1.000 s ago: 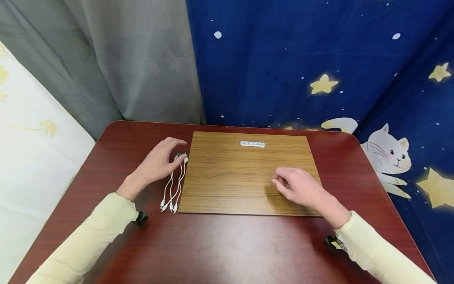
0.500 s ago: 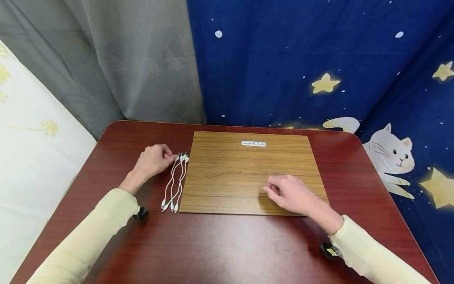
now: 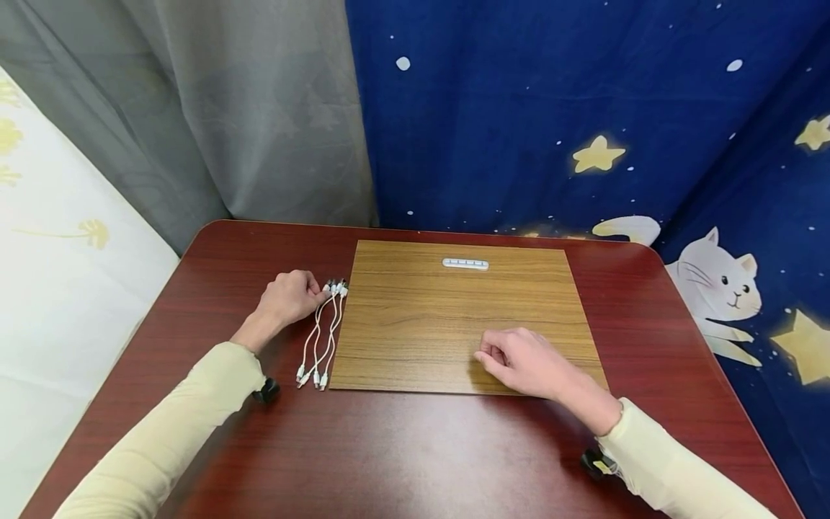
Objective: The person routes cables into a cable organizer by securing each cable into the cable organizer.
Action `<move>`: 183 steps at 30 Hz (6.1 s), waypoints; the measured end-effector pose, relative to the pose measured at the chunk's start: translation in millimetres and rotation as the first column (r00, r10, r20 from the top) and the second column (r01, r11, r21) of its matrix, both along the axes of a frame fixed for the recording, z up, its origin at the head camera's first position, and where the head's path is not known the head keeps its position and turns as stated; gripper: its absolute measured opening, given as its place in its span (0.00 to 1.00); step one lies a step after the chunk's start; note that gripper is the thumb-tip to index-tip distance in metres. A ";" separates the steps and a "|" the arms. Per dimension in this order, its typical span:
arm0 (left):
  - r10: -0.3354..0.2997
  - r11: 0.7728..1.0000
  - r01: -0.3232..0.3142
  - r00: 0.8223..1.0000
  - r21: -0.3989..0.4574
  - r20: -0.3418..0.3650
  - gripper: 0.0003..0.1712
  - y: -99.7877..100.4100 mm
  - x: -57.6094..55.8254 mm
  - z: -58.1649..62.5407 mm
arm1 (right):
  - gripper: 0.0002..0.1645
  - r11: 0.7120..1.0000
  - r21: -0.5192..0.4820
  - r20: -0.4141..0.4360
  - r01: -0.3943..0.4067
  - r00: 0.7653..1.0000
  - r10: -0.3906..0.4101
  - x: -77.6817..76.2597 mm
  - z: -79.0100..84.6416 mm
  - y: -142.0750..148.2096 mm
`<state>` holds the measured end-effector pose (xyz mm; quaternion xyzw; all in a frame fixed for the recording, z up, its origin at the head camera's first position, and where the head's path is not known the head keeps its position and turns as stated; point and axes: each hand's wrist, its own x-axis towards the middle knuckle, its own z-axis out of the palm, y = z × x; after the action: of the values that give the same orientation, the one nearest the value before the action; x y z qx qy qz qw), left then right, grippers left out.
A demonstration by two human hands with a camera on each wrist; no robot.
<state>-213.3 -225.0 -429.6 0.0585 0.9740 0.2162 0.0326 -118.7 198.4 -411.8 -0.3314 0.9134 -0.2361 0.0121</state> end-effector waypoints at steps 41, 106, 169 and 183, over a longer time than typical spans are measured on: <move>0.143 0.964 -0.106 0.980 0.243 -0.139 0.10 -11.6 5.3 12.2 | 0.09 0.993 -0.081 0.126 -0.088 0.987 0.097 -4.4 2.2 -28.1; 0.152 0.764 0.004 0.971 0.645 -0.187 0.15 -3.0 22.5 87.8 | 0.12 0.938 -0.341 0.367 -0.061 0.910 0.192 -56.5 -13.9 -241.5; 0.074 0.331 -0.157 0.987 0.931 0.140 0.07 26.6 -4.1 62.7 | 0.11 0.928 -0.359 0.459 -0.101 0.846 0.270 -44.4 10.7 -196.1; 0.028 0.302 -0.173 0.985 0.937 0.173 0.06 36.0 -7.0 53.5 | 0.10 0.942 -0.330 0.491 -0.054 0.843 0.220 -38.1 6.6 -180.2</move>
<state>-220.2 -189.0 -376.1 -0.0082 0.6583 0.7517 0.0385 -156.8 18.1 -405.1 -0.3180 0.8019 -0.4529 0.2252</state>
